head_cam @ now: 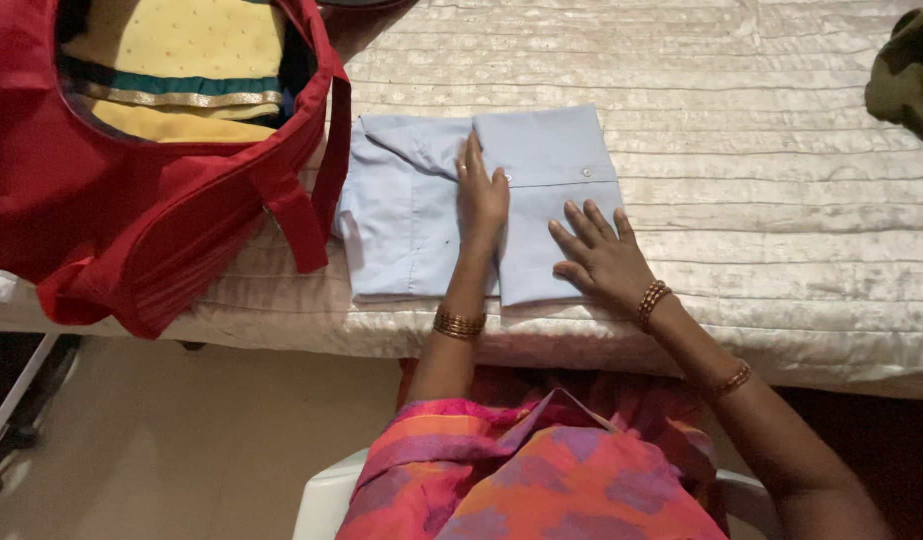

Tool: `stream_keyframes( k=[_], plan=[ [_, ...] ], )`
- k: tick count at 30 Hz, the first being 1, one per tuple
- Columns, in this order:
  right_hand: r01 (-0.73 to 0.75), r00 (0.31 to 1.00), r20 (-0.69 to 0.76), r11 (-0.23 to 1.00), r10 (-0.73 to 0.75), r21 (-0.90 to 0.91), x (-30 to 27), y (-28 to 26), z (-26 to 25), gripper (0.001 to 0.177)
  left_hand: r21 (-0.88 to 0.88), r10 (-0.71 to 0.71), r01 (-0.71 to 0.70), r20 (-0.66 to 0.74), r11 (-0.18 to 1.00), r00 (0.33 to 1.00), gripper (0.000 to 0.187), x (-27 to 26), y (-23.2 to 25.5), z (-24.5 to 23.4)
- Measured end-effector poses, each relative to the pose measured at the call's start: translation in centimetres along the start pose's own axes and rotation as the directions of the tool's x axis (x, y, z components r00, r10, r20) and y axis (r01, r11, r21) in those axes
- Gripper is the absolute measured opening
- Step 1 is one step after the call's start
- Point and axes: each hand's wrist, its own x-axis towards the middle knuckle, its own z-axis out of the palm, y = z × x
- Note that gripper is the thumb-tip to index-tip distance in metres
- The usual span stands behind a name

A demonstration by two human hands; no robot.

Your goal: The person folds a light blue button-down shirt and a grey garment by hand on a bed and places the shirt into a red bag.

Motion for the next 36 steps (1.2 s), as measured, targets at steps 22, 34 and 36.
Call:
stream_keyframes(
  k=[22, 34, 36],
  plan=[
    [-0.013, 0.997, 0.070, 0.882, -0.023, 0.470, 12.9, 13.9, 1.9, 0.057, 0.391, 0.017, -0.258, 0.524, 0.883, 0.852, 0.066, 5.5, 1.2, 0.8],
    [-0.299, 0.954, 0.087, 0.910, 0.286, 0.288, 19.4, 16.6, 1.6, 0.060, 0.433, 0.025, -0.103, 0.184, 0.896, 0.983, 0.071, 7.0, -1.3, 1.7],
    [-0.213, 0.976, 0.025, 0.930, 0.216, 0.300, 18.8, 15.8, 0.6, 0.061, 0.363, 0.045, -0.068, 0.072, 0.929, 0.996, 0.068, 7.1, -1.4, 1.7]
  ],
)
